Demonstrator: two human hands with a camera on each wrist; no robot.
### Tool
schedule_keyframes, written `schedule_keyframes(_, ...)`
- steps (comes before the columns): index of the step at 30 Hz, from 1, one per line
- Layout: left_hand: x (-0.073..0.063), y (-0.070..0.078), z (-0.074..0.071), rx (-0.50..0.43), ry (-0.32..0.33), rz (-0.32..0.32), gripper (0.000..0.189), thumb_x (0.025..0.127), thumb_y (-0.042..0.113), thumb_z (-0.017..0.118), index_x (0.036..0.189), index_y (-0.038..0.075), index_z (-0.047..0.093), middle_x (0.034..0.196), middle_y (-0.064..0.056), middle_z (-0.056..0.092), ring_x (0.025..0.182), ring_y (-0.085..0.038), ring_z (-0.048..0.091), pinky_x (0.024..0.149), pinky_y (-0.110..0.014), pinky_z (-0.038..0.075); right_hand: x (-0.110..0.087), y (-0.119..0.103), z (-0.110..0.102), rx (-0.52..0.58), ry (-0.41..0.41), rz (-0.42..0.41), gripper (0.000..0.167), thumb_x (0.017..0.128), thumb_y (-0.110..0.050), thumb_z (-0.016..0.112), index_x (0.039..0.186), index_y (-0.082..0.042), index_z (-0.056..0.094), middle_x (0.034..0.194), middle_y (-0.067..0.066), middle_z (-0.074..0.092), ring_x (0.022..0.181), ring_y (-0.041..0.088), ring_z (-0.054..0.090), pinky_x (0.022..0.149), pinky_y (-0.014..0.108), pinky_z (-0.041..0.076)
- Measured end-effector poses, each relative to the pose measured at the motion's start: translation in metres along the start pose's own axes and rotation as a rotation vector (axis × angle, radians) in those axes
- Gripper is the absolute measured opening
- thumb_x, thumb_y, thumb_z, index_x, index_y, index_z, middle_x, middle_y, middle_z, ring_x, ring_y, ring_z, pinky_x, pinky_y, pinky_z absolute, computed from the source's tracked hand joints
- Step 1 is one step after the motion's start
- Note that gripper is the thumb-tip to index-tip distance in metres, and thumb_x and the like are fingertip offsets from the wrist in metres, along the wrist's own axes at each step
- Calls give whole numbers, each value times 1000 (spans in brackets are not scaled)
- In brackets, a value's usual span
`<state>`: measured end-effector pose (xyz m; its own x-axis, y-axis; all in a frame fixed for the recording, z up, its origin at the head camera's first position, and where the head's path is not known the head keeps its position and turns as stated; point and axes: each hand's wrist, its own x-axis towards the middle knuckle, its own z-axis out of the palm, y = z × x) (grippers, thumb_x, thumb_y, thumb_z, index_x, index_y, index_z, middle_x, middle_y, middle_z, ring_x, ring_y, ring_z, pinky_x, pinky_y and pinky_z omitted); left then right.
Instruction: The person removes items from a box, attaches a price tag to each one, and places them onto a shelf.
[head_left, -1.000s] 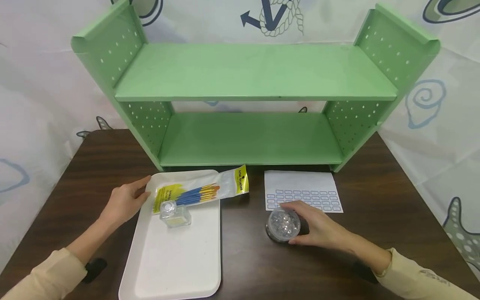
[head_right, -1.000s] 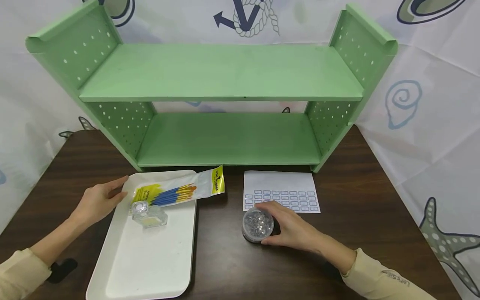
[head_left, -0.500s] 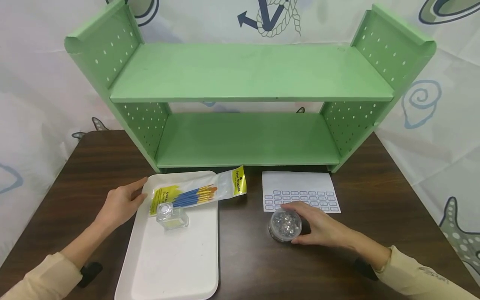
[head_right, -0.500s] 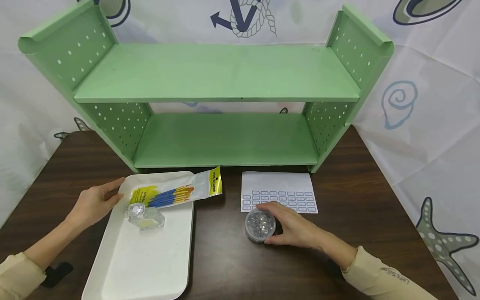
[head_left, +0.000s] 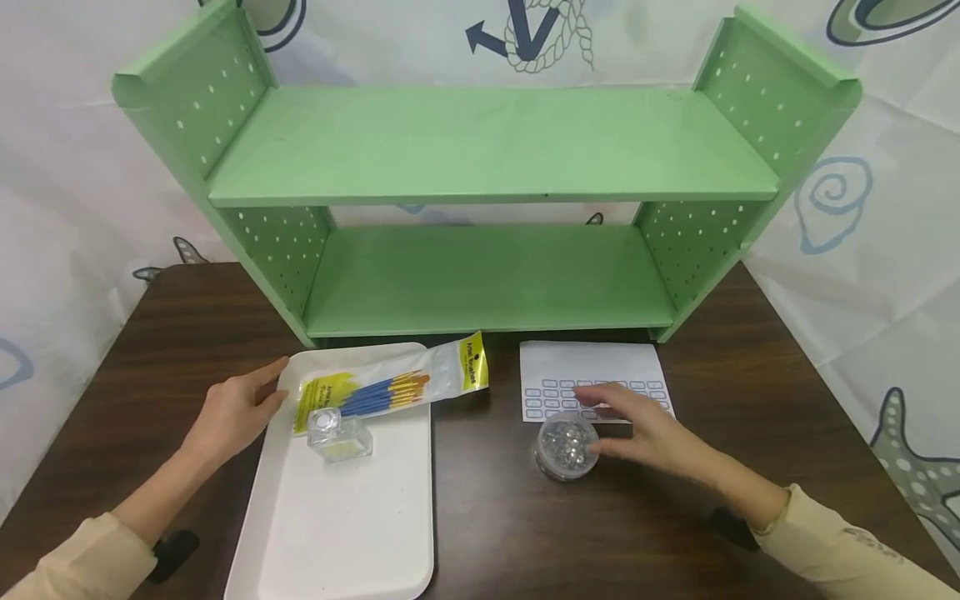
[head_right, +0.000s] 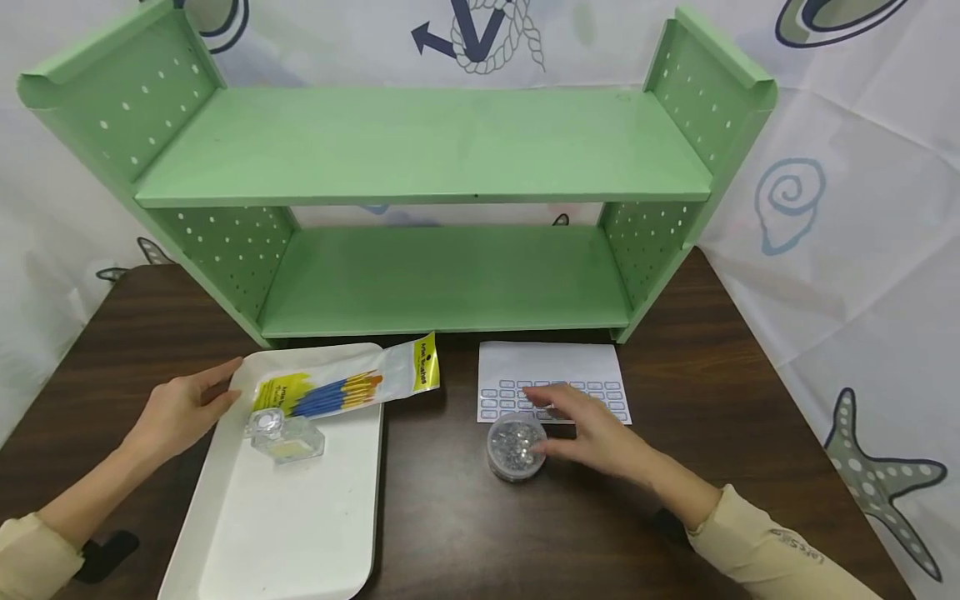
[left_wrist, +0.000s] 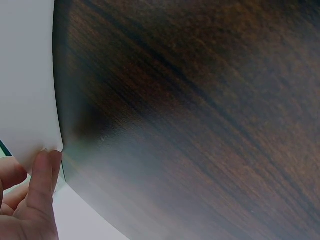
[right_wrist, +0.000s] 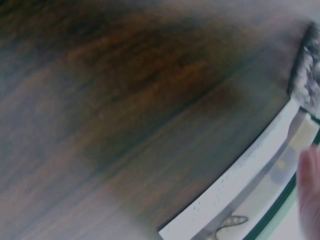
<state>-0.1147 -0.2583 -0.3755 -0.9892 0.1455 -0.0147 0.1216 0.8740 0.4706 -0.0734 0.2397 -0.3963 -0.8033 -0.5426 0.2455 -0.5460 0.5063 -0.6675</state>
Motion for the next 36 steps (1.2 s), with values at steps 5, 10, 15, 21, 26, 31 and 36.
schedule_keyframes(5, -1, -1, -1, -5, -6, -4, 49, 89, 3, 56, 135, -7, 43, 111, -36, 58, 64, -20, 52, 47, -25, 37, 3, 16, -18, -55, 278, 249, 31, 78, 1, 73, 108, 6, 62, 91, 13, 67, 79, 8, 62, 69, 22, 55)
schedule_keyframes(10, -1, -1, -2, 2, -21, -13, 50, 90, 4, 57, 136, -7, 42, 114, -36, 56, 66, -21, 54, 48, -25, 38, -3, 41, -37, -127, 313, 502, 29, 83, -6, 70, 106, 8, 61, 84, 13, 62, 69, 5, 52, 57, 15, 46)
schedule_keyframes(15, -1, -2, -3, 3, -31, -15, 51, 90, 5, 56, 137, -6, 40, 109, -35, 59, 62, -19, 51, 46, -25, 37, -7, 57, -47, -64, 228, 670, 37, 87, -13, 67, 112, 12, 54, 85, 14, 56, 66, 11, 51, 53, 21, 50)
schedule_keyframes(21, -1, -3, -3, -4, -34, -1, 52, 90, 5, 57, 137, -8, 39, 113, -37, 56, 65, -20, 55, 47, -24, 39, -4, 63, -48, -103, 177, 734, 39, 86, -15, 67, 110, 13, 54, 84, 14, 54, 65, 16, 50, 51, 24, 44)
schedule_keyframes(26, -2, -4, -5, 1, -25, -1, 53, 90, 6, 59, 137, -8, 40, 122, -37, 51, 71, -25, 61, 53, -28, 47, 0, 67, -47, -190, 154, 736, 35, 85, -15, 67, 104, 12, 56, 81, 14, 55, 69, 20, 48, 57, 28, 37)
schedule_keyframes(31, -4, -1, -15, -22, 91, 74, 47, 88, 5, 62, 130, -10, 48, 123, -34, 53, 86, -42, 65, 60, -40, 55, 3, 68, -48, -235, 144, 733, 32, 84, -17, 67, 98, 10, 58, 77, 13, 57, 66, 20, 49, 56, 28, 37)
schedule_keyframes(36, -7, 19, -35, -68, 222, 147, 40, 90, 8, 62, 127, -5, 55, 121, -26, 58, 88, 7, 63, 61, -9, 49, 5, 68, -51, -242, 137, 740, 31, 85, -17, 67, 97, 10, 58, 76, 13, 57, 66, 21, 50, 55, 28, 37)
